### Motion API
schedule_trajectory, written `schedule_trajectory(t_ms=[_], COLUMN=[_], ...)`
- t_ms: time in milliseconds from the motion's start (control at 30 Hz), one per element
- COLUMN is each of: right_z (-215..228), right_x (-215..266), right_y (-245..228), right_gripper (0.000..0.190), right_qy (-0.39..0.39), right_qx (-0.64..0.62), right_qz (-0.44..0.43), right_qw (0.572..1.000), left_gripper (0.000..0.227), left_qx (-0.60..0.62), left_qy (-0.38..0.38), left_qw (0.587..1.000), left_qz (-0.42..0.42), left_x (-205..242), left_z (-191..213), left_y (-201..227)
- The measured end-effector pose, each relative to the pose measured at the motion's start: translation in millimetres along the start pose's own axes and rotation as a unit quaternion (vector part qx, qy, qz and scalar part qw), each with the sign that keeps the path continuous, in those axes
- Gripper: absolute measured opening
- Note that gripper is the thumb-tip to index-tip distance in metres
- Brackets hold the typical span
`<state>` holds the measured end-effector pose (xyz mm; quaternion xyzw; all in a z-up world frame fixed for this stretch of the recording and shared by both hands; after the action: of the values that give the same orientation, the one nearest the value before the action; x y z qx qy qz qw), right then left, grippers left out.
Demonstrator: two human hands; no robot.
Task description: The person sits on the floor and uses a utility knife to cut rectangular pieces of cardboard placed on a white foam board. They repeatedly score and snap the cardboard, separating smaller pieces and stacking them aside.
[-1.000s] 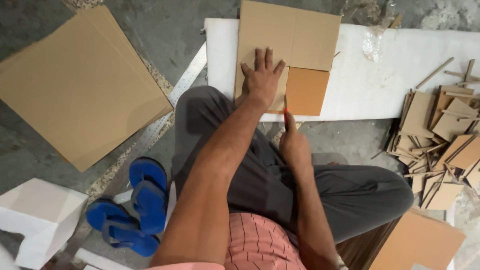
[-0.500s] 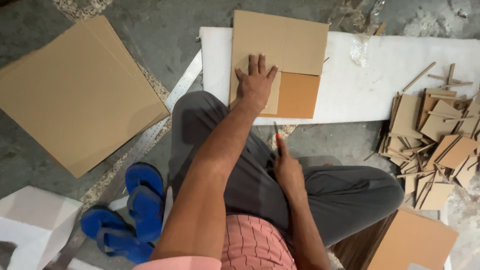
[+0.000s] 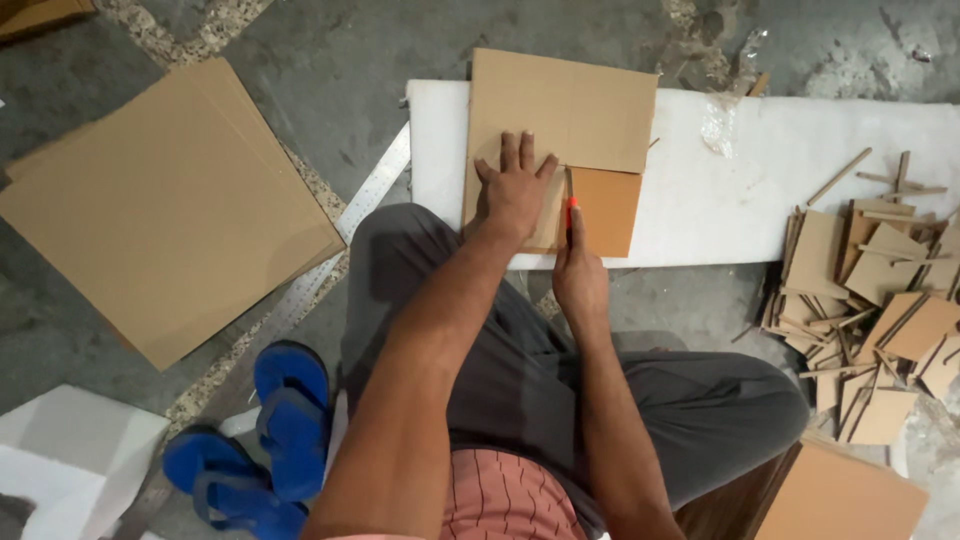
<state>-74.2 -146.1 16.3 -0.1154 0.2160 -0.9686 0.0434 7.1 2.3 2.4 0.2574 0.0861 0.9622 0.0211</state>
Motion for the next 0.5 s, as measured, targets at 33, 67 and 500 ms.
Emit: schedule_trajectory(t_ms=[33,67,500], right_z=[-2.6,-5.0,15.3], right_x=[-2.2,-3.4,-24.9], right_y=[0.6,1.8,-18.3], right_gripper=[0.066,0.064,0.053], right_qy=[0.033,0.030,-0.025], right_qx=[-0.008,-0.011,-0.031], right_qz=[0.046,0.039,0.030], right_qw=[0.998,0.999,0.999], left_gripper=[0.097,0.095,0.071], left_qx=[-0.002,-0.005,-0.014], left_qy=[0.005,0.011,0.038], left_qw=[1.000,1.000,0.999], left_qz=[0.000,0.000,0.010], left_x=[-1.0,-2.6,-20.0], left_z=[-2.9,-5.2,-28.2], left_y=[0.4,0.9,4.1])
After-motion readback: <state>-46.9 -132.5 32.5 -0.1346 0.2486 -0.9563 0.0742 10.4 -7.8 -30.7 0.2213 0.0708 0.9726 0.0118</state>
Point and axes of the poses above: each hand's wrist, its own x-axis away from the middle knuckle, its own z-axis out of the back of the hand, y = z × x, the point moved 1 cm from there along -x, towards the middle knuckle, and after that the axes turned 1 degree about z, right-handed, at the moved point
